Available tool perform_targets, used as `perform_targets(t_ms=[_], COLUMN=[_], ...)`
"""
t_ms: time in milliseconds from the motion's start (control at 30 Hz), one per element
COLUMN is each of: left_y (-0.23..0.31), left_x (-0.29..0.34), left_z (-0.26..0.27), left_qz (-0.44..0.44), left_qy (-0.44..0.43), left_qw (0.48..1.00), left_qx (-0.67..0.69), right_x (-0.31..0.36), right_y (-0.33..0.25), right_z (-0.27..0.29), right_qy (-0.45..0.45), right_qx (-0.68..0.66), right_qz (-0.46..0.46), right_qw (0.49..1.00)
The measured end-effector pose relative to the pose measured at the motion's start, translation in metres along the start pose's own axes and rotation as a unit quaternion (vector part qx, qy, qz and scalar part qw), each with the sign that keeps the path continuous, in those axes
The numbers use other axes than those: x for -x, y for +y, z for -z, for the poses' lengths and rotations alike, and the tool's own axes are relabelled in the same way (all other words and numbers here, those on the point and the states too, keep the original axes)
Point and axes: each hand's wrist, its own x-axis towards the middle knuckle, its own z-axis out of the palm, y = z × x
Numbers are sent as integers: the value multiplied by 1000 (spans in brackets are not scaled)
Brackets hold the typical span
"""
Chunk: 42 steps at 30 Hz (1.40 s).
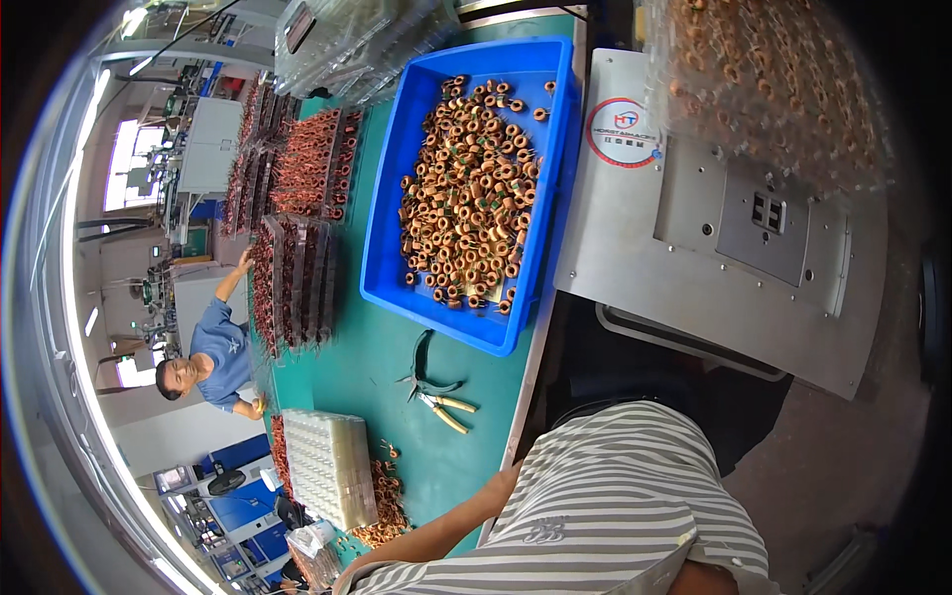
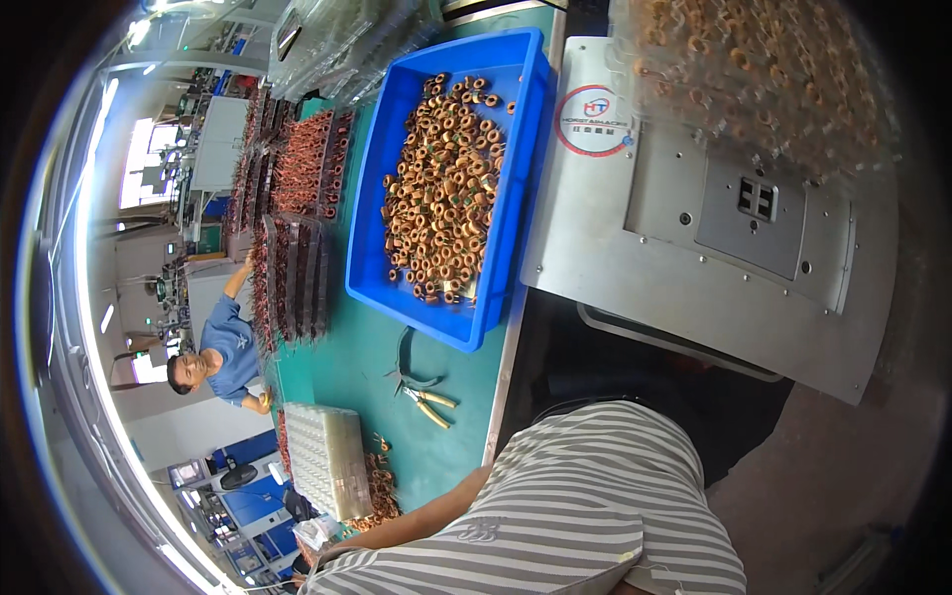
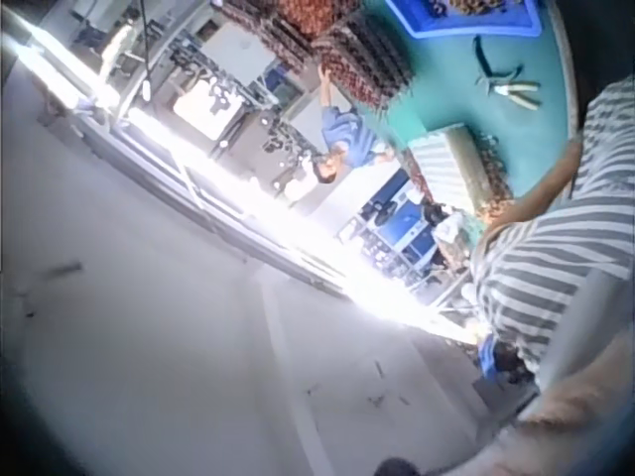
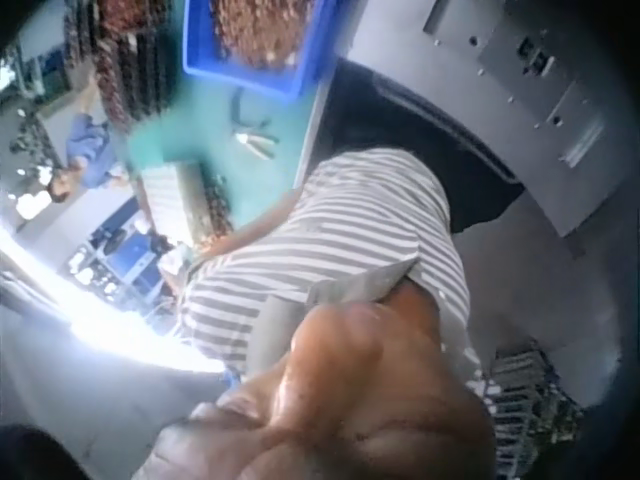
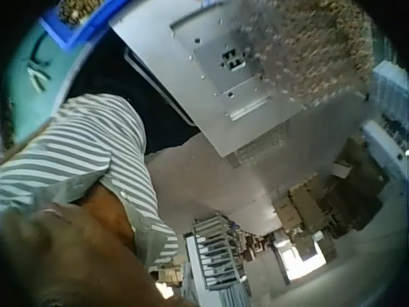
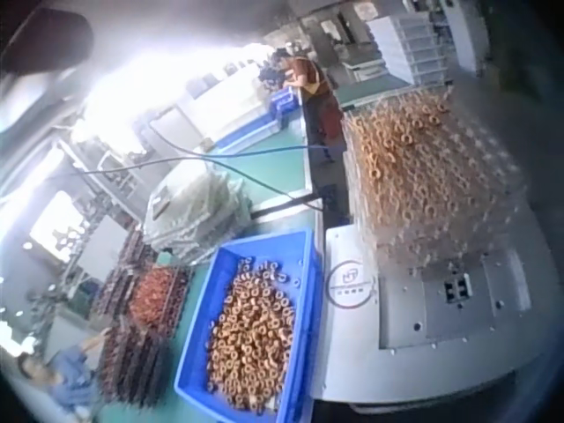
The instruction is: The person processes coiled wire components by taking them from clear plastic trays, inserting their leads into a machine fixture by hand, and collecting the processed components in hand.
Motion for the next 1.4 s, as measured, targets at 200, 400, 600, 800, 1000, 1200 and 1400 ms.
perform_targets(t_ms=[200, 400, 600, 800, 1000, 1200, 1400], left_y=[-9, 28, 80, 177, 224, 243, 254], left_x=[-6, 11, -30, -74, -148, -143, -151], left_z=[-10, -4, 34, 48, 4, 5, -7], left_qz=[-17, -31, -82, -145, -293, -297, -349], left_qy=[-18, -91, -116, 89, -4, -108, -85], left_qw=[999, 993, 983, 985, 954, 938, 918], left_qx=[-38, -67, -118, -37, -69, -142, -165], right_x=[-28, 7, -3, -47, -97, -74, -85], right_y=[17, 13, 8, -58, -73, -82, -86], right_z=[-28, -82, -81, 23, 39, 35, 43], right_qy=[41, 66, 135, 402, 397, 349, 373], right_qx=[-12, -55, -66, -218, -55, -45, 49], right_qz=[13, -31, -44, -72, 122, 122, 142], right_qw=[999, 996, 988, 886, 908, 928, 915])
